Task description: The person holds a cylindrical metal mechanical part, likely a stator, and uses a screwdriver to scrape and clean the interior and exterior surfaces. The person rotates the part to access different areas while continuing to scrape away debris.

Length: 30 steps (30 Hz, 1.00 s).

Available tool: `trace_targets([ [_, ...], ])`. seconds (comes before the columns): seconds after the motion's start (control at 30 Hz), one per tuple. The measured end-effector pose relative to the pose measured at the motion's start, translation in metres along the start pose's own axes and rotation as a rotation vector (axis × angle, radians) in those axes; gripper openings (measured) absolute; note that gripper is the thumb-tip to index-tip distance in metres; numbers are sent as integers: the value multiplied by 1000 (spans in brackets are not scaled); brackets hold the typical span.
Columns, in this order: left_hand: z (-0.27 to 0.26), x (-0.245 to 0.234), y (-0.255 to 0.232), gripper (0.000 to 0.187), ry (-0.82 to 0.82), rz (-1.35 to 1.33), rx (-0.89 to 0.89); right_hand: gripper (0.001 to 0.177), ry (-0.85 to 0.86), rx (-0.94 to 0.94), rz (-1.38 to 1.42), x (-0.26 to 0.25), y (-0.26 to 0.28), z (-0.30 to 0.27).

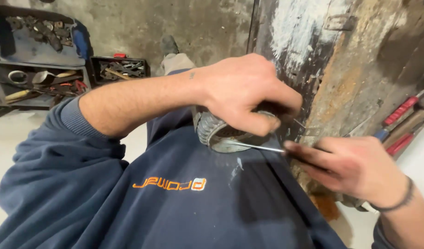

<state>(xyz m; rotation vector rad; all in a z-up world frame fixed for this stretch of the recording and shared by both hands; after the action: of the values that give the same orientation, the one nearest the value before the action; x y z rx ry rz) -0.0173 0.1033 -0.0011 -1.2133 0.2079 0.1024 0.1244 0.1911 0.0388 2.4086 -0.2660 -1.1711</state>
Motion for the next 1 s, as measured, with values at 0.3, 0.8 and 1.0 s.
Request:
trace_targets([
  [0.3, -14, -4, 5, 25, -14, 1, -21, 46, -150, -97, 92, 18, 1, -12],
  [0.8, -17, -4, 3, 26, -5, -76, -22, 48, -317, -238, -4, 34, 22, -3],
  [1.0, -32, -7, 8, 17, -81, -122, -26, 48, -358, -223, 38, 44, 21, -13],
])
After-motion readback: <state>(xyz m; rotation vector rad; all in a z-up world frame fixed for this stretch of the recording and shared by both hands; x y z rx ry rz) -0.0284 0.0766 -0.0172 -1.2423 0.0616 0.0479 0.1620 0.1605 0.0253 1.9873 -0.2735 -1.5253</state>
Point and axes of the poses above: each hand's wrist, its own z-axis towards the middle knuckle, its own x-axis out of the palm, y = z × x, the point moved 8 cm from there along z, towards the middle knuckle, and after that the axes turned 4 degrees about y, right-handed, at the moved point
